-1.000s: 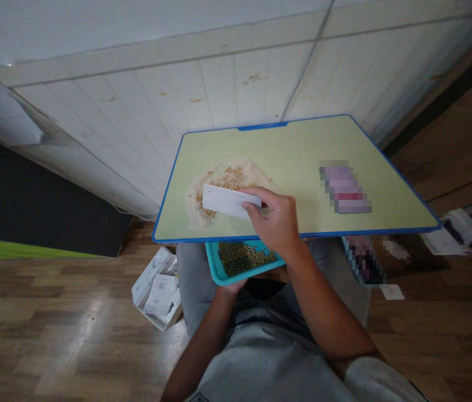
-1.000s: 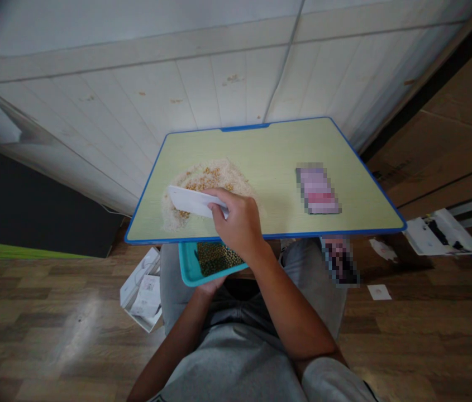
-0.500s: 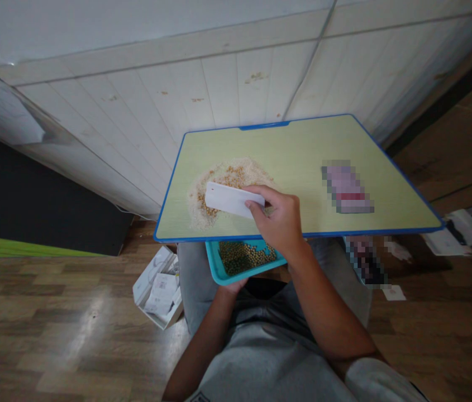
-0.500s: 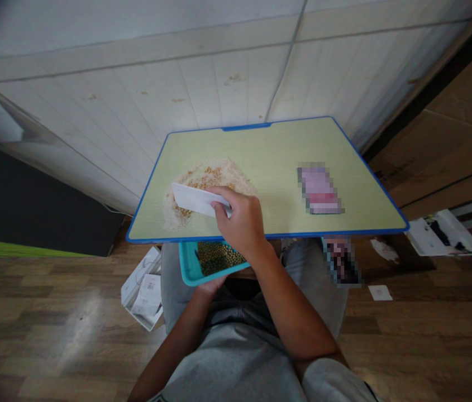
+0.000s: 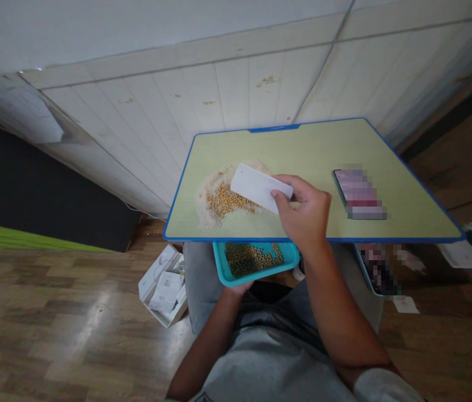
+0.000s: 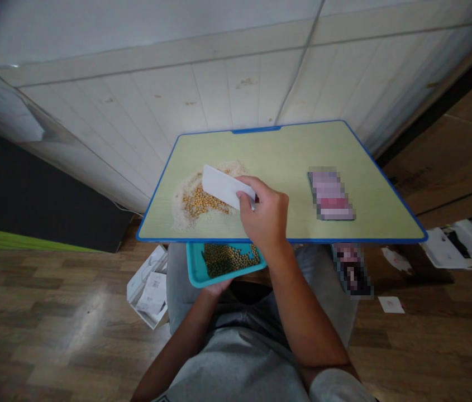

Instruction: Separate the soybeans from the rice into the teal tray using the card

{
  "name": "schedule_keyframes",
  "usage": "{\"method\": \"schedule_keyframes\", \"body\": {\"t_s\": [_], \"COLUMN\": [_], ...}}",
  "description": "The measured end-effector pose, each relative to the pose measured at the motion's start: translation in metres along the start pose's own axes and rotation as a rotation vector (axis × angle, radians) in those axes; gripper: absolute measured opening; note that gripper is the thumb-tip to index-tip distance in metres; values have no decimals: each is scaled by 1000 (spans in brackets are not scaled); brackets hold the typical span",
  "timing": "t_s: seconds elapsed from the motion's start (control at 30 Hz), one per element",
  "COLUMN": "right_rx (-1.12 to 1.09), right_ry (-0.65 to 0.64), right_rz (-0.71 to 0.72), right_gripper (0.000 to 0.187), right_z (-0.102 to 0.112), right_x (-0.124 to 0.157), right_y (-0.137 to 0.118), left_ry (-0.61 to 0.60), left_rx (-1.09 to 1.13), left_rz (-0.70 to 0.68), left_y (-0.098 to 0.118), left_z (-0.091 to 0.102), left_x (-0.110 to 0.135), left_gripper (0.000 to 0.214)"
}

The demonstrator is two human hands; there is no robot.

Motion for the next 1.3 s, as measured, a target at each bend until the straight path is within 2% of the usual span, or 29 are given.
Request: {"method": "schedule_keyframes", "body": {"t_s": [0.1, 0.27, 0.47, 0.73, 0.87, 0.97, 1.1, 1.17, 1.3], "right_rx": [60, 143, 202, 201, 200, 217, 180, 169, 215], "right_ry": [16, 27, 38, -61, -39, -28, -85, -66, 66], "right_rz": [15, 43, 51, 78, 57, 48, 77, 81, 35], "right_gripper": [29, 29, 30, 30, 30, 30, 30, 30, 29], "right_z": [3, 0, 0, -9, -3, -1, -7, -4, 13], "right_x": [-3, -6, -11, -9, -10, -10, -7, -7, -8], "right_y": [-1, -4, 3, 1, 2, 3, 1, 2, 9], "left_ry": [-68, -117, -139, -130, -167, -148, -125, -119, -70], "left_rx": [32, 37, 49, 72, 44, 45, 68, 82, 69], "left_rz": [-8, 3, 3, -19, -23, -28, -32, -20, 15], "left_y": [2, 2, 2, 6, 6, 6, 6, 5, 1], "left_z": [-10, -18, -17, -23, -26, -27, -25, -21, -9], "left_x": [0, 3, 2, 5, 6, 7, 6, 4, 3], "left_gripper": [60, 58, 59, 55, 56, 55, 58, 57, 60]}}
Point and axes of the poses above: each hand's wrist, its own x-axis away from the middle knuckle, its own z-axis out of the back of the hand, y = z × x, the point moved 10 cm from there along -x, towards the middle knuckle, and after that the axes turned 1 degree about x, right-handed, at the moved point
